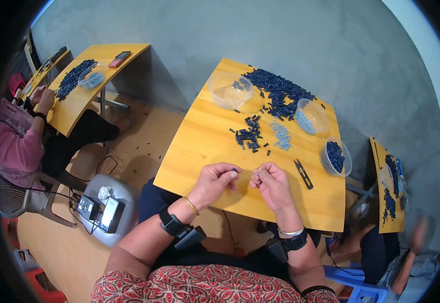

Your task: Assembling and sorting small blue plastic industrial components at a workbench.

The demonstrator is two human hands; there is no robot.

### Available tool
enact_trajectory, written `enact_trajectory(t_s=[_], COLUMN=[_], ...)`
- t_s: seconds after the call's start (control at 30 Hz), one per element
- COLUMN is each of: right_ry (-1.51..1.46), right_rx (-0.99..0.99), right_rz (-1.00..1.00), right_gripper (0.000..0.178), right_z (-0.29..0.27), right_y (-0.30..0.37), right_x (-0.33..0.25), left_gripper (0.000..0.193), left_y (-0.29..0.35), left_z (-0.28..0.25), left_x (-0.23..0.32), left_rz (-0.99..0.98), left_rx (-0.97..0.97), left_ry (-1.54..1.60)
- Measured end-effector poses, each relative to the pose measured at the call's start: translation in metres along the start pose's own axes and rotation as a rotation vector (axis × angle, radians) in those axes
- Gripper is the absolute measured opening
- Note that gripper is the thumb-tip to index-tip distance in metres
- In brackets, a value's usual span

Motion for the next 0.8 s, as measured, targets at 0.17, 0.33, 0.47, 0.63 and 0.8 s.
enact_trajectory(t_s=[0.17,0.33,0.47,0.63,0.8], right_ry=[0.031,0.041,0.187,0.474,0.639], right_rx=[-0.046,-0.069,0.035,0.163,0.24], right_rz=[-0.007,0.014,-0.089,-0.202,-0.296], right_gripper=[0.008,0.009,0.007,0.005,0.003], right_z=[0.009,0.017,0.016,0.021,0.021], right_y=[0.003,0.002,0.0,0.003,0.004], right_x=[0.008,0.01,0.015,0.014,0.011], left_gripper=[0.016,0.015,0.015,0.015,0.017], left_y=[0.009,0.01,0.012,0.014,0.011], left_z=[0.004,0.0,0.003,0.0,0.001], left_x=[0.001,-0.003,0.0,-0.005,-0.009], left_rz=[-0.024,0.059,0.067,0.077,0.088], left_rx=[-0.081,-0.08,-0.047,-0.062,-0.087], left_ry=[0.003,0.147,0.163,0.099,0.091])
Point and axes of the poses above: each hand's wrist, its own y-axis away from the middle knuckle, its own z-axis out of the palm, x = y × z, the point moved 1 cm from there along -y, towards the middle knuckle, and after that the axes turned 14 degrees about z, right-handed, at the moved point
